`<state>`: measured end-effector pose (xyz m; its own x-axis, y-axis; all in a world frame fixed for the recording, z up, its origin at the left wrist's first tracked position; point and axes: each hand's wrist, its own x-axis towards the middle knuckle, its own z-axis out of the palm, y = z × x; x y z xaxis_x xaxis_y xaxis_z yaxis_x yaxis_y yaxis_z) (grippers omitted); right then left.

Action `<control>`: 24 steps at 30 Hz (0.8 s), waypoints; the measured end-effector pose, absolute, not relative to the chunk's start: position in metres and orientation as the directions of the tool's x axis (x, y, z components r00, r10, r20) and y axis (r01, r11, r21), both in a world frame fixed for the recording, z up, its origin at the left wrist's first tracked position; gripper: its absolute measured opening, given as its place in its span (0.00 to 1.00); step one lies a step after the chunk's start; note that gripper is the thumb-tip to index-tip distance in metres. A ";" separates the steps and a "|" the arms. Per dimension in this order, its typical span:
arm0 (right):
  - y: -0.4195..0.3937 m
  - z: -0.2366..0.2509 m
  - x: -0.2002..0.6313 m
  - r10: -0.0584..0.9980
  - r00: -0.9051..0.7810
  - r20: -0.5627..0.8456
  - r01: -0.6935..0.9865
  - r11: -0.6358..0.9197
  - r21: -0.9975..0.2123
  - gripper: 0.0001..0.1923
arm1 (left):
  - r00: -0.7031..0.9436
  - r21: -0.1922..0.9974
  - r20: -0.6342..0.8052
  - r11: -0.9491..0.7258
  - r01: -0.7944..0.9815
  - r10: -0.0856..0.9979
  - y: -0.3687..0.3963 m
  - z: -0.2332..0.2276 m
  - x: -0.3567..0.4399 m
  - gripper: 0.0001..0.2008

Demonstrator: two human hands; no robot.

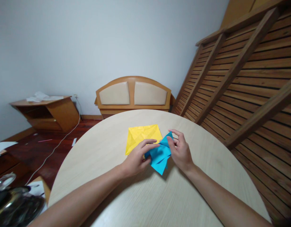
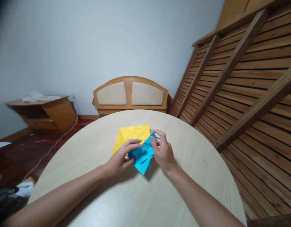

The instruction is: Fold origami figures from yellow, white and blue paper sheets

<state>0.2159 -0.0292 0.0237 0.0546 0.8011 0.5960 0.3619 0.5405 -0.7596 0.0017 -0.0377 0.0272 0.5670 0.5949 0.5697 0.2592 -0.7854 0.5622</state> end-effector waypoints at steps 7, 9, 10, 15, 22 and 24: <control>-0.032 0.029 0.213 0.824 -0.084 0.560 0.363 0.549 -0.753 0.28 | 0.441 0.565 0.590 -0.736 0.373 0.676 -0.040 0.033 0.003 0.08; -0.033 0.028 0.212 0.832 -0.147 0.535 0.356 0.549 -0.756 0.32 | 0.349 0.621 0.565 -0.664 0.416 0.747 -0.041 0.033 0.005 0.08; -0.033 0.028 0.212 0.829 -0.178 0.530 0.353 0.556 -0.752 0.34 | 0.312 0.642 0.547 -0.629 0.438 0.777 -0.041 0.033 0.005 0.09; -0.035 0.026 0.208 0.799 -0.259 0.542 0.367 0.601 -0.710 0.49 | 0.154 0.711 0.511 -0.517 0.477 0.845 -0.038 0.034 0.006 0.09; -0.035 0.026 0.204 0.885 -0.294 0.361 0.240 0.434 -0.868 0.38 | 0.023 0.803 0.483 -0.453 0.387 0.876 -0.032 0.033 0.006 0.10; -0.033 0.026 0.205 0.906 -0.272 0.325 0.169 0.378 -0.910 0.34 | 0.016 0.831 0.454 -0.429 0.354 0.891 -0.031 0.032 0.006 0.10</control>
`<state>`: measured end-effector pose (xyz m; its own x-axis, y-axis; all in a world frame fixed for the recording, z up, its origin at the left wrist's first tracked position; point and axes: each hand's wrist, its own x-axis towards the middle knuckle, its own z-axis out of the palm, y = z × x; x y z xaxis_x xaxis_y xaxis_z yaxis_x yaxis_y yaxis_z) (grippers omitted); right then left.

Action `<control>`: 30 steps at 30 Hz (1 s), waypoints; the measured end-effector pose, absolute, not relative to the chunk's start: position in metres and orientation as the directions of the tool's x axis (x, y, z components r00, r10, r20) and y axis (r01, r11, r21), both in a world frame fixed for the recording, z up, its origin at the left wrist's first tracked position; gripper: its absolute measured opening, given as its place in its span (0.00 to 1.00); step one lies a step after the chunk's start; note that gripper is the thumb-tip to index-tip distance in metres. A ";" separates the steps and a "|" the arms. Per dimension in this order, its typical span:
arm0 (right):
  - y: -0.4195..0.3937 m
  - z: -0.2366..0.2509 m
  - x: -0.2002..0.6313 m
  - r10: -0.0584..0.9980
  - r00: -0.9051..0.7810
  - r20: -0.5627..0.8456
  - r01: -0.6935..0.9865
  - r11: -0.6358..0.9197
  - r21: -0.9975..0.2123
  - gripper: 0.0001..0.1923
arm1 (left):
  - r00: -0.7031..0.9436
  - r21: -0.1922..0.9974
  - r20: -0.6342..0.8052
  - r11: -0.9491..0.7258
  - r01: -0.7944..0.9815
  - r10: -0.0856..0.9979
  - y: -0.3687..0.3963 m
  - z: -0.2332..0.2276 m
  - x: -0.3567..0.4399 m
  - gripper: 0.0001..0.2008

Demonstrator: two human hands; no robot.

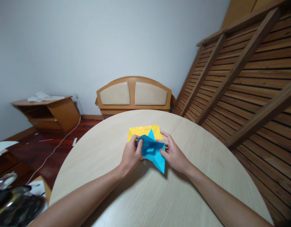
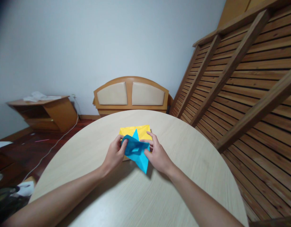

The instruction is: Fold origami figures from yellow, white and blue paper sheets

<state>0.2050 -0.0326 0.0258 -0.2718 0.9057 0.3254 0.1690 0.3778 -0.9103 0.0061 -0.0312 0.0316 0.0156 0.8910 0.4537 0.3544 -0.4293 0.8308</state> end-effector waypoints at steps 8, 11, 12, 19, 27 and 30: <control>-0.021 0.026 0.209 0.914 -0.245 0.323 0.101 0.356 -0.929 0.17 | 0.105 0.871 0.404 -0.418 0.257 0.909 -0.030 0.031 0.010 0.09; -0.019 0.027 0.211 0.922 -0.231 0.310 0.084 0.336 -0.938 0.12 | 0.156 0.911 0.334 -0.361 0.200 0.929 -0.029 0.030 0.012 0.10; -0.020 0.027 0.211 0.926 -0.237 0.292 0.079 0.318 -0.945 0.12 | 0.150 0.923 0.317 -0.342 0.179 0.936 -0.029 0.029 0.012 0.12; -0.029 0.031 0.209 0.919 -0.319 0.232 0.092 0.273 -0.958 0.26 | -0.016 0.937 0.311 -0.304 0.169 0.950 -0.026 0.026 0.009 0.16; -0.017 0.034 0.230 0.884 -0.212 0.415 0.462 0.465 -0.755 0.09 | 0.232 0.948 0.261 -0.294 0.123 0.937 -0.034 0.029 0.013 0.11; -0.019 0.043 0.240 0.831 -0.261 0.490 0.672 0.521 -0.526 0.11 | 0.310 0.961 0.204 -0.250 0.118 0.928 -0.045 0.035 0.016 0.25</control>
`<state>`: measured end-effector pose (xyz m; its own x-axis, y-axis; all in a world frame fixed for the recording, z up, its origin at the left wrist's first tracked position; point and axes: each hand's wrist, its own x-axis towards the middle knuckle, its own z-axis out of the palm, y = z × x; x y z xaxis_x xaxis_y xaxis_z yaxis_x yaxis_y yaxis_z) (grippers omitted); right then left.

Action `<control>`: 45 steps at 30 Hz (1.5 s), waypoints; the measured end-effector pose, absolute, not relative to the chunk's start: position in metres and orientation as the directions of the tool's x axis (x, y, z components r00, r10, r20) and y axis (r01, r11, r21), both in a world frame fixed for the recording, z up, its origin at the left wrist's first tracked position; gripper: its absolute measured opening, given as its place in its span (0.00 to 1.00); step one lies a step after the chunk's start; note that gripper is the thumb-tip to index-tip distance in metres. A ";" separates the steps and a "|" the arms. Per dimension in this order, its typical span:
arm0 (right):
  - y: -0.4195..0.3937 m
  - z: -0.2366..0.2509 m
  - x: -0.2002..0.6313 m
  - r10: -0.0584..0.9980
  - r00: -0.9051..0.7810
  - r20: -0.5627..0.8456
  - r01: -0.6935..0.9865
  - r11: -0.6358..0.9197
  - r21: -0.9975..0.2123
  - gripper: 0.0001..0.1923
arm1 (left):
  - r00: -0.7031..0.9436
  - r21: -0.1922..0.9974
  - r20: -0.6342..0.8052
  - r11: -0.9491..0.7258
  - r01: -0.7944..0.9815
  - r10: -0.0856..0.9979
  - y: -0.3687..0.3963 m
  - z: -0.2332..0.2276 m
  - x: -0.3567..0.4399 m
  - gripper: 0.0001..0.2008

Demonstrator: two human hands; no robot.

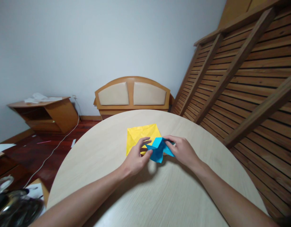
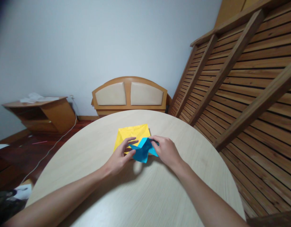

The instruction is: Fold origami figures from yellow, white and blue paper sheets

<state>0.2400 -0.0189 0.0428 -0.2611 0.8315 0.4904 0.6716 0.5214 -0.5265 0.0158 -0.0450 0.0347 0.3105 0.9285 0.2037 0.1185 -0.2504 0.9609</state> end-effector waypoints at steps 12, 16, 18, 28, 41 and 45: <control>-0.056 0.070 0.214 0.556 -0.530 0.640 0.701 0.712 -0.037 0.13 | 0.365 0.982 0.163 -0.186 0.029 0.917 -0.062 0.038 0.030 0.37; -0.059 0.069 0.209 0.499 -0.498 0.709 0.683 0.729 -0.033 0.04 | 0.308 0.984 0.154 -0.173 0.035 0.939 -0.060 0.038 0.033 0.18; -0.058 0.069 0.209 0.482 -0.501 0.719 0.685 0.728 -0.010 0.02 | 0.302 0.991 0.121 -0.133 0.019 0.946 -0.059 0.041 0.033 0.14; -0.054 0.067 0.212 0.253 -0.440 0.862 0.691 0.708 0.145 0.07 | 0.412 0.932 0.034 0.120 -0.341 0.910 -0.052 0.036 0.028 0.19; -0.053 0.064 0.213 0.351 -0.469 0.811 0.663 0.746 0.061 0.14 | 0.431 0.951 0.109 0.032 -0.306 0.896 -0.050 0.034 0.021 0.20; -0.050 0.061 0.213 0.349 -0.458 0.817 0.578 0.816 -0.025 0.08 | 0.476 0.957 0.102 0.045 -0.287 0.874 -0.049 0.033 0.019 0.23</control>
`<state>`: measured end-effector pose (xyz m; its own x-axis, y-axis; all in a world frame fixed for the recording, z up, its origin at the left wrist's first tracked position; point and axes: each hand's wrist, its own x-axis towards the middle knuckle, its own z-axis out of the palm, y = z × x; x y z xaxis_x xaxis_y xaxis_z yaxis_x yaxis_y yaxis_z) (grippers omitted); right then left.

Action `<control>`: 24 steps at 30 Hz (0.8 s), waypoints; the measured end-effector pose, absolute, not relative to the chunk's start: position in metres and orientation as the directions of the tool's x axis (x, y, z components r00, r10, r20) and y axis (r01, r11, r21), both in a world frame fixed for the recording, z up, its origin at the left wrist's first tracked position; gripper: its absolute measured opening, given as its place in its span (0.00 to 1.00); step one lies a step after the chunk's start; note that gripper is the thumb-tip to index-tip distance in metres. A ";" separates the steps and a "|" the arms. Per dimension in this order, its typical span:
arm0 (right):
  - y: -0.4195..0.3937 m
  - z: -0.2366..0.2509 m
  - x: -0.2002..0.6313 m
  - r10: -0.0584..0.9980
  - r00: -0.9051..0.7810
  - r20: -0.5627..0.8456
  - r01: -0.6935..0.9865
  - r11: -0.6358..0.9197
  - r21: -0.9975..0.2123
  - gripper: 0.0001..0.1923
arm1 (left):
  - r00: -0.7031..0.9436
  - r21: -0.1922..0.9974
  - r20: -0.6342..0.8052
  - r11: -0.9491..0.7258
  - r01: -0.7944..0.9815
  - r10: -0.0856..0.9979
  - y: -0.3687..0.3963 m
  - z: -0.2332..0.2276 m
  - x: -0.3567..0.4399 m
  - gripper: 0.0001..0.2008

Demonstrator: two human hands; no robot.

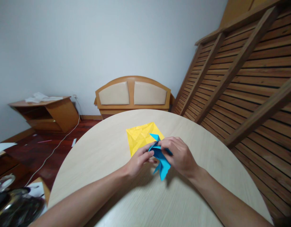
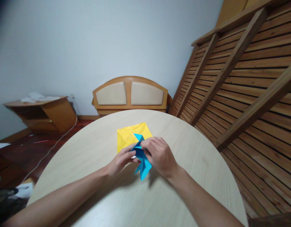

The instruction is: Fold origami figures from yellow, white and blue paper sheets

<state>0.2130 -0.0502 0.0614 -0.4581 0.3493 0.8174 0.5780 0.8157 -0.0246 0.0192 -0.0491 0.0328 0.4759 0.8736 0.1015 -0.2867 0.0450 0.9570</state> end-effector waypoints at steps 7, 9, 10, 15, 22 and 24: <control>-0.047 0.060 0.215 0.402 -0.547 0.734 0.532 0.844 -0.065 0.11 | 0.424 0.958 0.091 0.036 -0.283 0.901 -0.052 0.038 0.022 0.21; -0.047 0.059 0.215 0.398 -0.554 0.731 0.526 0.848 -0.063 0.11 | 0.383 0.958 0.046 0.067 -0.277 0.923 -0.051 0.038 0.024 0.22; -0.047 0.059 0.215 0.396 -0.559 0.728 0.516 0.854 -0.069 0.12 | 0.368 0.958 0.023 0.085 -0.275 0.930 -0.050 0.037 0.025 0.22; -0.045 0.056 0.214 0.422 -0.563 0.711 0.453 0.877 -0.161 0.12 | 0.347 0.956 0.000 0.102 -0.275 0.938 -0.045 0.030 0.024 0.22; -0.047 0.056 0.213 0.409 -0.593 0.693 0.413 0.894 -0.174 0.08 | 0.304 0.983 0.078 -0.024 -0.179 0.950 -0.044 0.030 0.024 0.15; -0.047 0.055 0.212 0.438 -0.591 0.678 0.444 0.878 -0.180 0.10 | 0.308 0.989 0.095 -0.055 -0.138 0.947 -0.044 0.032 0.024 0.14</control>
<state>0.2119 -0.0475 0.0545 -0.5906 0.4383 0.6775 0.4443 0.8775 -0.1804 0.0238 -0.0443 0.0317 0.3082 0.9465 0.0954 -0.1376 -0.0549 0.9890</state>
